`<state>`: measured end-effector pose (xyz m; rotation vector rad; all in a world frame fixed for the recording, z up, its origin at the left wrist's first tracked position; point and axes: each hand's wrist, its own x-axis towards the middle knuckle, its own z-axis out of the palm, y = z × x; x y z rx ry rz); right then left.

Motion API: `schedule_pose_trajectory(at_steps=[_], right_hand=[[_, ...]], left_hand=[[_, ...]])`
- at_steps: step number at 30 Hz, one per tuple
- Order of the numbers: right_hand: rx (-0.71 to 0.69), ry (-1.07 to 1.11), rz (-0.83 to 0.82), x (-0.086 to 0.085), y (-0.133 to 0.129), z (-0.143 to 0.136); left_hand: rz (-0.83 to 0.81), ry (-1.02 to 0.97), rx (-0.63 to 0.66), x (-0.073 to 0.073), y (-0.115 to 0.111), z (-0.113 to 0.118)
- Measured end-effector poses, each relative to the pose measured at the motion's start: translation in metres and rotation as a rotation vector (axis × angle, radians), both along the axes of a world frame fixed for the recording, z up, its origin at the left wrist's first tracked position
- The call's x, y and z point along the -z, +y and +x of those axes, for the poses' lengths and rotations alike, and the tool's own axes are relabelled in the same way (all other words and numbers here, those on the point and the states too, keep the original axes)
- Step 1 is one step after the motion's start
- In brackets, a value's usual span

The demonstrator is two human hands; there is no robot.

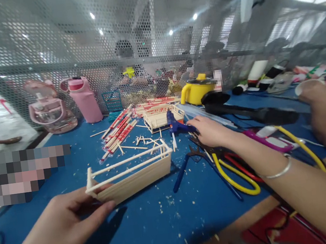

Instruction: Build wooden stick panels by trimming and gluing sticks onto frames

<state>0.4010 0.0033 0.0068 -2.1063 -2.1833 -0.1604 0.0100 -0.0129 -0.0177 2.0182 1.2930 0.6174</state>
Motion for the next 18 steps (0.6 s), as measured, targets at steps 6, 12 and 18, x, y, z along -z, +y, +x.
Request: schedule_pose_trajectory(at_steps=[6, 12, 18], right_hand=[[-0.098, 0.083, 0.032, 0.011, 0.023, -0.006], [0.042, 0.196, 0.256, 0.009, 0.025, -0.002], [0.171, 0.472, 0.385, -0.034, -0.017, -0.003]], left_hand=[[-0.103, -0.008, 0.094, -0.002, 0.003, 0.007], [-0.138, -0.115, 0.080, -0.002, 0.004, 0.011], [-0.293, -0.222, 0.049, -0.005, 0.004, 0.013]])
